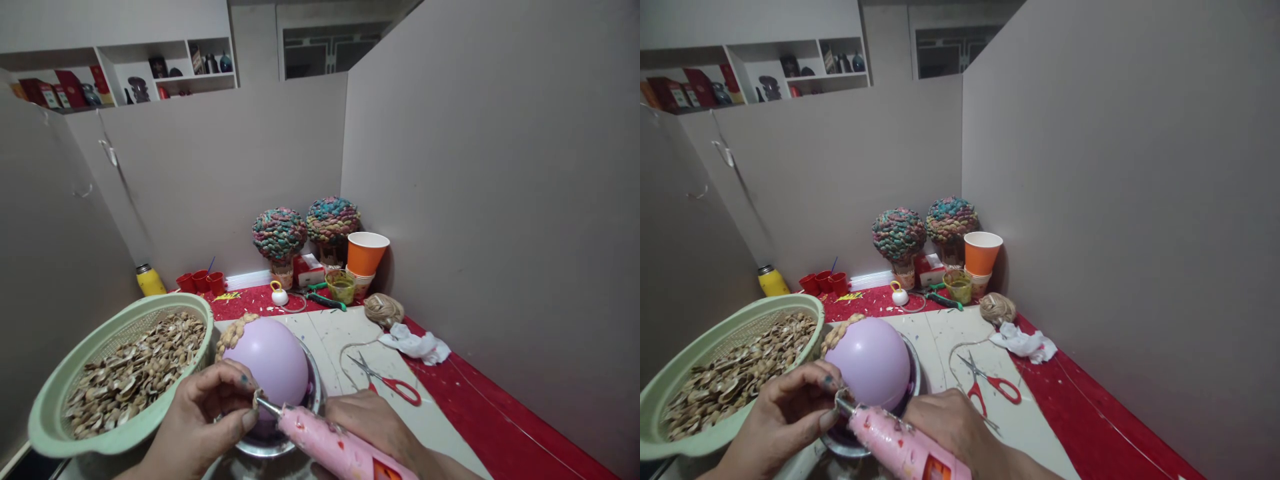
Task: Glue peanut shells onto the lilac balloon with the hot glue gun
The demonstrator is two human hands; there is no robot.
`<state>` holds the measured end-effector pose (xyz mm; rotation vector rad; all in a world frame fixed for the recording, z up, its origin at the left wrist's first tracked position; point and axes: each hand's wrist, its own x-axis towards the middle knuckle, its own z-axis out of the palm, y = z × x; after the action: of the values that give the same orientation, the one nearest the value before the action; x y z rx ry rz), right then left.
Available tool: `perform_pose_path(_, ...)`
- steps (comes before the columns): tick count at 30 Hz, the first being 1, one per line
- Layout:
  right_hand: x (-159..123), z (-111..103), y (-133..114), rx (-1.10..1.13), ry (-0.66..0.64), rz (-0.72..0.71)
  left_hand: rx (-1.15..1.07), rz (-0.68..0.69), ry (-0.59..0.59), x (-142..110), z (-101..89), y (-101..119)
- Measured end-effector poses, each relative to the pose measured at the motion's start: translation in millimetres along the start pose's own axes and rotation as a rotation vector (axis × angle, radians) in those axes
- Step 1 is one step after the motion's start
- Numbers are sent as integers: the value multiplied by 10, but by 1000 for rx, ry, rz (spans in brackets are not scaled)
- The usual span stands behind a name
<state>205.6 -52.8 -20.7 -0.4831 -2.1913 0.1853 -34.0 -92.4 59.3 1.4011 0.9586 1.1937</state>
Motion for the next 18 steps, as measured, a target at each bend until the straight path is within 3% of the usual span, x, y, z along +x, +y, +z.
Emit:
perform_pose_path(11, 82, -63, -27, -23, 14, -30, 130, 69, 21, -33, -11, -1)
perform_pose_path(18, 238, -229, -139, -63, 42, -79, -15, 3, 12, -23, -21, -38)
